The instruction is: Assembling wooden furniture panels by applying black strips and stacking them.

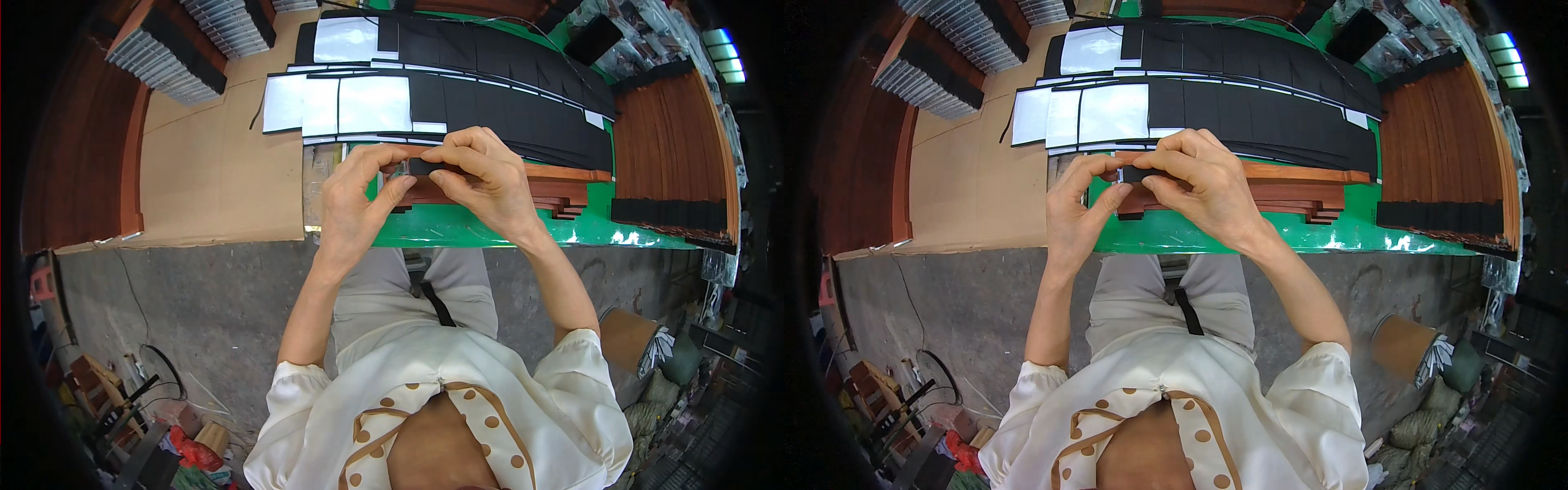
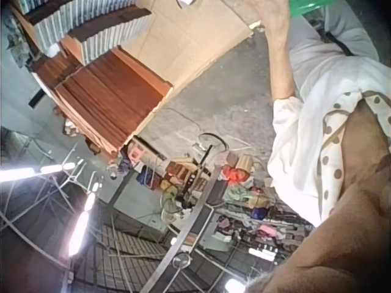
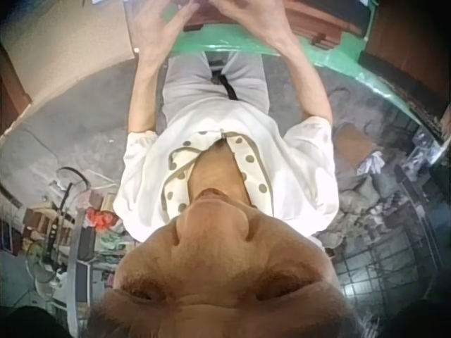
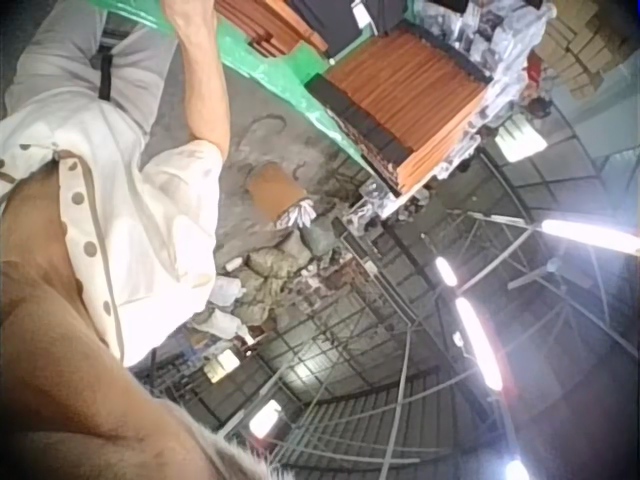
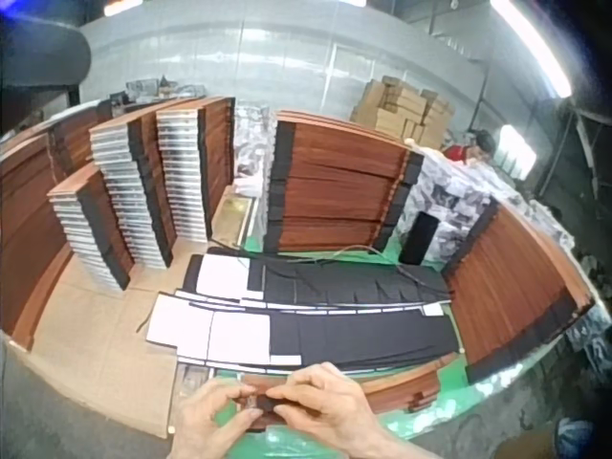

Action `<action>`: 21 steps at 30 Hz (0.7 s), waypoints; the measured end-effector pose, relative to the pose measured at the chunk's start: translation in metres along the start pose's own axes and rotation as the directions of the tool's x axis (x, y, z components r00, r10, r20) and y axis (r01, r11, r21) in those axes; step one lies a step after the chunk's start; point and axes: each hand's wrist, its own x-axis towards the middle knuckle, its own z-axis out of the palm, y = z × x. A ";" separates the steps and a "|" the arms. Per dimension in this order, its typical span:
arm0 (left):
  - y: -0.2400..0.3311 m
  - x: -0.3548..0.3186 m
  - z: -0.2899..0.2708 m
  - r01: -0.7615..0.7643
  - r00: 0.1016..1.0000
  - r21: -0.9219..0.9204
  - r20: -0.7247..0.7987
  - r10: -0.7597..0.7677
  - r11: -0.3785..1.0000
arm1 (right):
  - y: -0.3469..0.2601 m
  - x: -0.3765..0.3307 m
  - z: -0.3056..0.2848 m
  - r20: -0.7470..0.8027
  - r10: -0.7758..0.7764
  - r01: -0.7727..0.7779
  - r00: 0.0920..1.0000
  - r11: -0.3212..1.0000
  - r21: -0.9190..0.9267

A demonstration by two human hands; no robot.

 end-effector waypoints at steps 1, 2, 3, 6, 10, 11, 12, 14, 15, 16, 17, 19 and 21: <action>-0.001 0.000 0.000 -0.006 1.000 -0.001 -0.003 0.006 1.000 | 0.000 0.000 0.000 0.004 0.006 -0.006 1.000 1.000 -0.002; -0.001 0.000 0.001 -0.012 1.000 -0.001 -0.006 0.012 1.000 | 0.000 0.000 0.000 0.004 0.007 -0.007 1.000 1.000 -0.003; -0.002 -0.001 0.001 -0.012 1.000 -0.002 -0.005 0.012 1.000 | 0.001 0.000 0.000 0.004 0.004 -0.004 1.000 1.000 -0.010; -0.002 -0.001 0.000 -0.028 1.000 0.023 -0.006 0.028 0.999 | -0.001 0.001 -0.001 0.018 0.012 -0.012 1.000 1.000 -0.023; -0.003 -0.001 -0.001 -0.018 1.000 0.020 0.008 0.018 1.000 | 0.001 0.001 0.000 0.027 -0.001 0.001 1.000 1.000 -0.031; -0.003 -0.002 -0.002 -0.002 1.000 0.021 0.026 0.001 1.000 | 0.001 0.000 0.000 0.025 -0.001 0.002 1.000 1.000 -0.031; -0.003 -0.001 -0.001 -0.003 1.000 0.021 0.027 0.003 1.000 | 0.001 0.000 -0.001 0.026 0.002 -0.001 1.000 1.000 -0.031; -0.002 -0.001 -0.002 -0.004 0.999 0.023 0.037 0.003 1.000 | 0.001 0.000 -0.001 0.028 0.005 -0.004 1.000 1.000 -0.031; -0.002 -0.001 -0.002 -0.003 0.999 0.023 0.038 0.003 1.000 | 0.001 0.000 -0.001 0.029 0.005 -0.004 1.000 0.999 -0.032; -0.002 -0.001 -0.002 -0.002 0.999 0.018 0.036 0.001 1.000 | 0.001 0.000 0.000 0.030 0.004 -0.003 1.000 0.999 -0.032; -0.003 -0.002 -0.002 0.000 0.999 0.013 0.034 0.000 1.000 | 0.000 0.000 0.000 0.030 0.004 -0.003 1.000 1.000 -0.031; -0.004 -0.002 0.000 -0.019 1.000 0.022 0.012 0.018 1.000 | 0.000 0.000 0.001 0.026 0.013 -0.012 1.000 0.999 -0.031; -0.003 -0.001 0.000 -0.038 0.999 0.030 -0.010 0.038 0.999 | 0.003 -0.001 0.004 0.008 -0.010 0.011 1.000 0.999 -0.040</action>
